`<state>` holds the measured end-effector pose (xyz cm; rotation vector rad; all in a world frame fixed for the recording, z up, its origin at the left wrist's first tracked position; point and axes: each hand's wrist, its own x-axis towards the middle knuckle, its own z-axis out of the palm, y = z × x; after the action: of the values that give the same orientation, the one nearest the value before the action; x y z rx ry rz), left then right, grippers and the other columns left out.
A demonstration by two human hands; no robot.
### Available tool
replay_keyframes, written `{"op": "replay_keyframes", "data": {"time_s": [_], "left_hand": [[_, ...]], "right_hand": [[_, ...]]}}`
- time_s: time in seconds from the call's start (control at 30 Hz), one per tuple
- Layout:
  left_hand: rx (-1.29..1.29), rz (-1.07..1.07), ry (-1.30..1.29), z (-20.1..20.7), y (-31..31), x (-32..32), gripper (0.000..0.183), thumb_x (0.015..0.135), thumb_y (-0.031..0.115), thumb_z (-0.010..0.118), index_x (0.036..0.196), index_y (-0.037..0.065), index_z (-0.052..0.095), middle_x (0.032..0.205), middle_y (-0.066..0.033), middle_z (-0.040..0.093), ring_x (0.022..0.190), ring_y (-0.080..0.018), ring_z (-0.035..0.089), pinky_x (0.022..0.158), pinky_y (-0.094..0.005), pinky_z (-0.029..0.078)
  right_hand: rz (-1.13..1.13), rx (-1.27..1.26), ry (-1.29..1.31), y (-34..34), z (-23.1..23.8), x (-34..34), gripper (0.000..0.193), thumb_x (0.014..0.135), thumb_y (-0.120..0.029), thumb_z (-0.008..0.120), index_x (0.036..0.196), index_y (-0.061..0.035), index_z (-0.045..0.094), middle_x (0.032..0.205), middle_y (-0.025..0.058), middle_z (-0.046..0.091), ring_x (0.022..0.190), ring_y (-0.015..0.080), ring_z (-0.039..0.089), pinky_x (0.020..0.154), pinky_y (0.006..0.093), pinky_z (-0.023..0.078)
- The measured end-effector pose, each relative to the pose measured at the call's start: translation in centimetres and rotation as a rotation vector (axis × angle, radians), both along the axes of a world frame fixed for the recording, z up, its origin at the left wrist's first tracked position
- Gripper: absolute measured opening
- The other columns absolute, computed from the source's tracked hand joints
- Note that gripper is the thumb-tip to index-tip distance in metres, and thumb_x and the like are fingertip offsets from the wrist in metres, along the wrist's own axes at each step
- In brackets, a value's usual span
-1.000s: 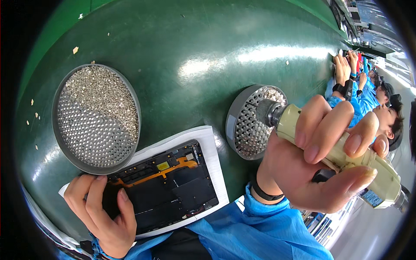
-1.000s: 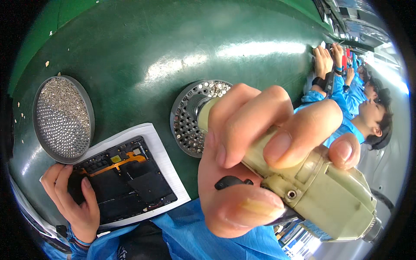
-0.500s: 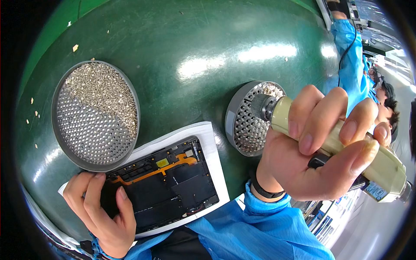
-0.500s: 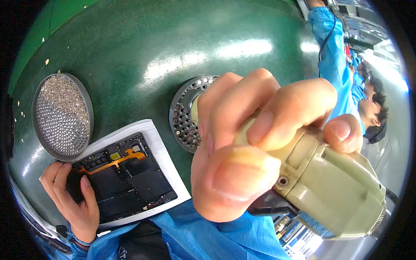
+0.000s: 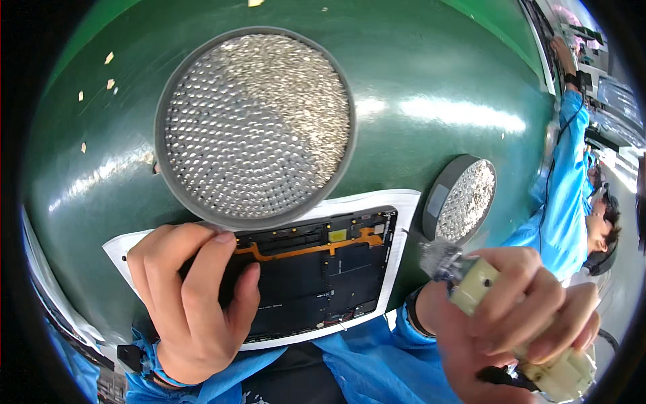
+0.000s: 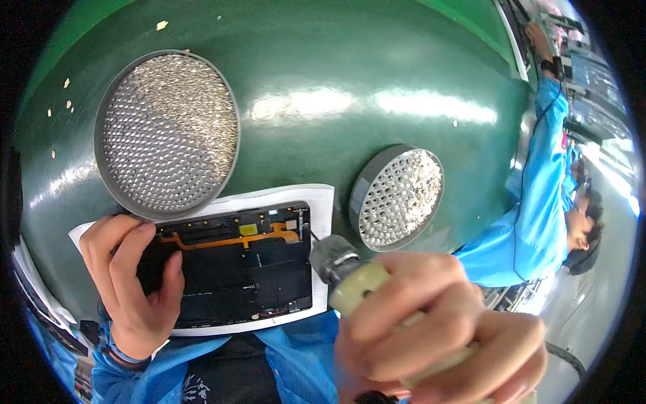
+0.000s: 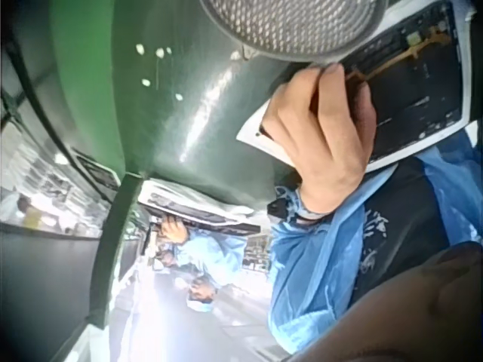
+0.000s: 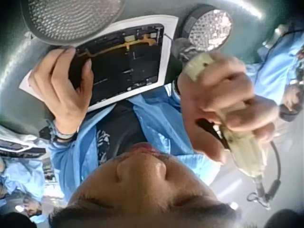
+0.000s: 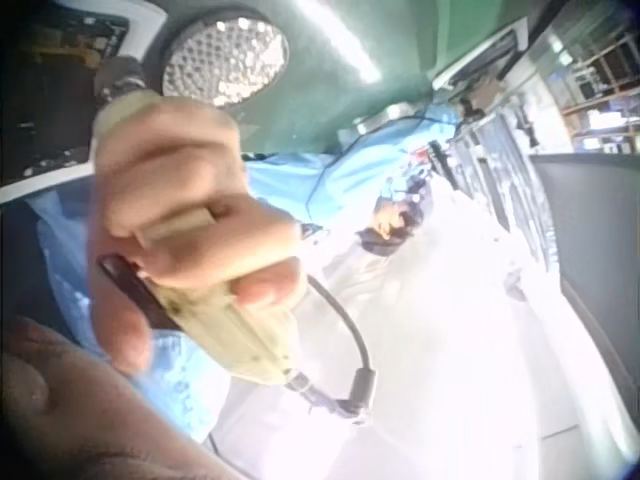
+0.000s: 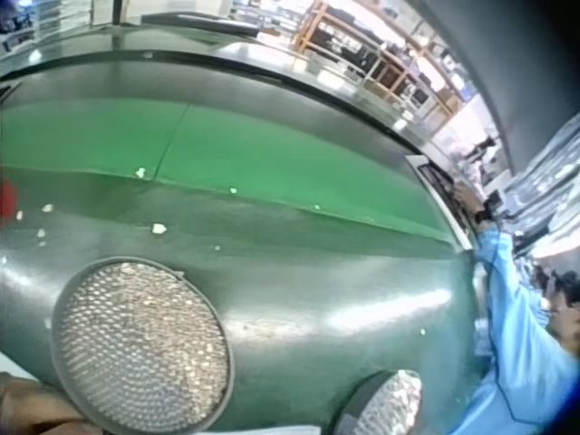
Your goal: The person fastens components onto tablet assemblies by driving screws into them with an electric screwdriver, then places the assembled tablets onto the upper conveyor belt.
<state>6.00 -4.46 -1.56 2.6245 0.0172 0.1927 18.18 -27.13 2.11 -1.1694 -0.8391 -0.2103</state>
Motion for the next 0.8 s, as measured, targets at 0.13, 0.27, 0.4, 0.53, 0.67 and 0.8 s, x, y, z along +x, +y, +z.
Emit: {"op": "replay_keyframes", "data": {"time_s": [0.13,0.27,0.4,0.53,0.67,0.8], "left_hand": [[-0.083,0.007,0.038,-0.1,0.1,-0.4,0.057,0.075,-0.003,0.081,0.128,0.0,0.059,0.122,-0.0204,0.06,0.108,-0.0402,0.057,0.096,-0.0509,0.045],[-0.108,0.025,0.046,-0.1,0.2,-0.2,0.055,0.076,-0.001,0.081,0.127,0.0,0.059,0.121,-0.0203,0.061,0.108,-0.0399,0.058,0.095,-0.0511,0.046],[-0.107,0.02,0.05,0.0,0.7,0.5,0.051,0.079,0.002,0.08,0.126,0.0,0.059,0.122,-0.0206,0.061,0.108,-0.0401,0.058,0.095,-0.0514,0.046],[-0.111,0.019,0.056,0.3,0.6,0.5,0.05,0.081,0.003,0.08,0.126,0.0,0.059,0.122,-0.0209,0.061,0.107,-0.0403,0.058,0.094,-0.0513,0.046],[-0.127,0.037,0.066,0.4,0.3,0.1,0.05,0.081,0.003,0.079,0.126,0.0,0.059,0.121,-0.0209,0.061,0.107,-0.0402,0.057,0.094,-0.0511,0.046],[-0.124,0.032,0.069,0.2,0.2,0.1,0.05,0.08,0.003,0.079,0.126,0.0,0.059,0.121,-0.0206,0.061,0.107,-0.0399,0.057,0.094,-0.0509,0.046]], "right_hand": [[0.001,-0.025,0.025,2.0,-1.9,0.1,0.061,0.092,-0.025,0.072,0.138,-0.0017,0.04,0.104,0.0065,0.053,0.064,0.0166,0.055,0.048,0.0314,0.046],[-0.109,0.063,0.049,2.6,-2.6,1.0,0.07,0.07,0.005,0.082,0.126,0.0024,0.041,0.099,0.0046,0.054,0.05,0.0142,0.052,0.038,0.0272,0.044],[-0.116,0.125,0.035,4.1,-2.9,1.9,0.07,0.072,0.003,0.083,0.128,0.0012,0.041,0.099,0.0042,0.053,0.051,0.0139,0.051,0.038,0.0274,0.044],[-0.088,0.064,0.065,3.8,-2.3,1.9,0.07,0.074,0.001,0.084,0.129,-0.0004,0.041,0.098,0.0039,0.053,0.052,0.0144,0.052,0.039,0.0289,0.044],[-0.027,0.016,0.048,3.4,-2.0,1.9,0.07,0.075,0.0,0.085,0.129,-0.0003,0.041,0.099,0.0046,0.054,0.052,0.0148,0.052,0.039,0.0294,0.044],[-0.04,-0.001,0.041,3.6,-2.4,1.9,0.071,0.076,0.0,0.085,0.13,0.0002,0.039,0.099,0.0058,0.054,0.051,0.0152,0.052,0.039,0.0294,0.043]]}}
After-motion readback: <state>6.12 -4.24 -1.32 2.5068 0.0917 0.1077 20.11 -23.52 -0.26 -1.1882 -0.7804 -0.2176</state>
